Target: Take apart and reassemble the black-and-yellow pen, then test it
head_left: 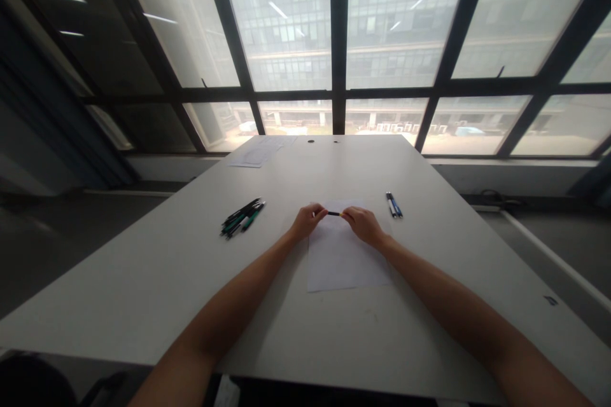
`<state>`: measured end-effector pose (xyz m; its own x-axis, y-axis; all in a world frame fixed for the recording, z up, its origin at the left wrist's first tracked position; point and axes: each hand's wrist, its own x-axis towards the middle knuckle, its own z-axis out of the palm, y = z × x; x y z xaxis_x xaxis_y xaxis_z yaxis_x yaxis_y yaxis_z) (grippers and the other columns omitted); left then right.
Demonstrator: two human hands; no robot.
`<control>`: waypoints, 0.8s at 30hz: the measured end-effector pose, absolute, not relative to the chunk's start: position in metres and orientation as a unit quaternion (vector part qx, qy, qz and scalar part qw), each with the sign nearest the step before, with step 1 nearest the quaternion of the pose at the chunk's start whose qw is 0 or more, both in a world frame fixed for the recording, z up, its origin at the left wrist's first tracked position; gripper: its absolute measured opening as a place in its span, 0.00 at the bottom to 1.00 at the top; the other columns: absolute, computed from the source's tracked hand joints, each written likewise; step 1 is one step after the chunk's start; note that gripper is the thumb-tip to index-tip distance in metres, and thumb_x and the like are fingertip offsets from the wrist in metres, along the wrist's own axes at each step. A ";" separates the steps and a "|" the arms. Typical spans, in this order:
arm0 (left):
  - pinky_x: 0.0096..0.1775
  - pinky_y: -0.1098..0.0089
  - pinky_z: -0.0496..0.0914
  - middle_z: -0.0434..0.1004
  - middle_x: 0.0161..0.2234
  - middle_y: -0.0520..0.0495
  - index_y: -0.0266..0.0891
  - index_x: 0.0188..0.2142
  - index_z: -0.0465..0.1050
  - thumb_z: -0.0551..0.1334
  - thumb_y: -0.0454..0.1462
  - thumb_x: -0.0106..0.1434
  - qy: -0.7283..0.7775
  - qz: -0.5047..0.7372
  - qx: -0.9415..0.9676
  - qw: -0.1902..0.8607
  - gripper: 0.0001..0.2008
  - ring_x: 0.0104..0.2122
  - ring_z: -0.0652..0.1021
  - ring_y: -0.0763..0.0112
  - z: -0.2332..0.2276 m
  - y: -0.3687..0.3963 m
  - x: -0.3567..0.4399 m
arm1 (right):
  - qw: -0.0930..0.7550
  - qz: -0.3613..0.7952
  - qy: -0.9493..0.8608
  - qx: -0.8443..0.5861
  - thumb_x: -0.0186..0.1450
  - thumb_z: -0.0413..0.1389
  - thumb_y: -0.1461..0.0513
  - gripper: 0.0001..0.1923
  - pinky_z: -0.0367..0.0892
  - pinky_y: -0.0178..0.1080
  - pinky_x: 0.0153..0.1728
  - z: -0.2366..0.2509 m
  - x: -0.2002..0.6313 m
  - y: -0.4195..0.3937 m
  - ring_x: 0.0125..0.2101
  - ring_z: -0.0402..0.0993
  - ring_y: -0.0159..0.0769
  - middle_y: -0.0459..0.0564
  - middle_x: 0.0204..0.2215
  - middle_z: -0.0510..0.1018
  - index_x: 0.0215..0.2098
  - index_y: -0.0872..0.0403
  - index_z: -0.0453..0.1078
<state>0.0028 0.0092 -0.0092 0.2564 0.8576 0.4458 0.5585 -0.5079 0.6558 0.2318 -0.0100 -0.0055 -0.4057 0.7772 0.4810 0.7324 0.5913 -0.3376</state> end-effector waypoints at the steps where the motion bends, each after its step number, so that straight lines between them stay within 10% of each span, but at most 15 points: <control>1: 0.30 0.72 0.64 0.74 0.25 0.52 0.37 0.28 0.74 0.60 0.45 0.64 0.458 0.398 0.773 0.184 0.15 0.26 0.71 0.73 -0.010 0.010 0.002 | 0.306 0.039 -0.838 -0.450 0.73 0.48 0.55 0.15 0.59 0.34 0.36 -0.005 0.232 -0.010 0.36 0.74 0.36 0.50 0.36 0.80 0.38 0.51 0.73; 13: 0.33 0.70 0.67 0.78 0.28 0.50 0.38 0.32 0.76 0.63 0.43 0.62 0.444 0.416 0.775 0.170 0.10 0.29 0.75 0.71 -0.005 0.004 0.003 | 0.311 0.045 -0.836 -0.451 0.72 0.49 0.55 0.14 0.59 0.34 0.34 -0.007 0.232 -0.009 0.33 0.75 0.36 0.50 0.33 0.81 0.35 0.51 0.74; 24: 0.30 0.71 0.66 0.78 0.30 0.49 0.38 0.33 0.75 0.62 0.43 0.62 0.486 0.495 0.703 0.160 0.10 0.28 0.73 0.72 -0.002 0.005 0.003 | 0.541 0.302 -0.692 -0.370 0.59 0.62 0.53 0.15 0.62 0.35 0.28 -0.010 0.230 -0.002 0.25 0.68 0.32 0.46 0.27 0.77 0.40 0.53 0.76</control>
<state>0.0031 0.0050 -0.0018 0.0388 0.8410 0.5396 0.5241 -0.4769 0.7056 0.2302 -0.0021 -0.0098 -0.1403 0.8387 0.5262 0.1847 0.5443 -0.8183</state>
